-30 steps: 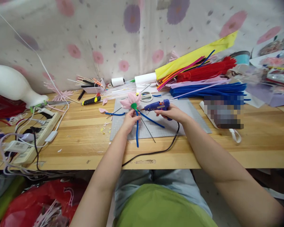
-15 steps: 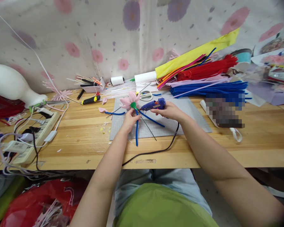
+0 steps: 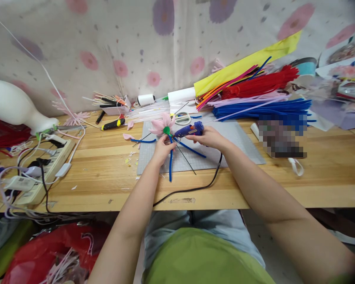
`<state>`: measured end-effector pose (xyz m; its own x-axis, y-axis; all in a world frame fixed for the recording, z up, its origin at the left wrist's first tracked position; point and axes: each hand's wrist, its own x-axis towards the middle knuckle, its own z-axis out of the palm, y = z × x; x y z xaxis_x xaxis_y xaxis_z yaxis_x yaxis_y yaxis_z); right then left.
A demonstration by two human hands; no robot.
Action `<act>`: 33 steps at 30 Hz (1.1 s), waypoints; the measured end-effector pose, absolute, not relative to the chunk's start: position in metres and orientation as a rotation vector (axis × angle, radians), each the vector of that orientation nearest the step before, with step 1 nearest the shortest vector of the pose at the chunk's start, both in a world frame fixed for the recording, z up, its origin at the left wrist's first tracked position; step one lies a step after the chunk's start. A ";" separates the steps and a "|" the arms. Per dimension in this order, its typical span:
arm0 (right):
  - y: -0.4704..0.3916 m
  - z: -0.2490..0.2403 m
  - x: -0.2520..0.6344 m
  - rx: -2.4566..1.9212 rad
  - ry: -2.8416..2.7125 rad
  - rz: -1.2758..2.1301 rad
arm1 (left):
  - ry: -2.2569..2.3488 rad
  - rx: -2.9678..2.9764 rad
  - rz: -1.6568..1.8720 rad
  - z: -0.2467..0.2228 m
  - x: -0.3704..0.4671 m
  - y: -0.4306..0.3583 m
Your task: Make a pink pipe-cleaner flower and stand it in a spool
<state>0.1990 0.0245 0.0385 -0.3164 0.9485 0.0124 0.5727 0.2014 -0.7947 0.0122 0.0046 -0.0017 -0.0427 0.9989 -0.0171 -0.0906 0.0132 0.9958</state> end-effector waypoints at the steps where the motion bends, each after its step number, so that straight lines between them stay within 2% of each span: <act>1: 0.025 0.038 0.199 -1.409 -1.971 0.961 | 1.180 1.115 1.270 -0.002 0.012 0.005; 33: 0.024 0.042 0.200 -1.360 -2.057 0.942 | 1.218 1.142 1.291 -0.003 0.013 0.006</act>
<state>0.1997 0.0241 0.0418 -0.3783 0.9252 0.0302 0.5817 0.2630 -0.7697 0.0129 0.0057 -0.0035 -0.0706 0.9975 0.0060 -0.0513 -0.0096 0.9986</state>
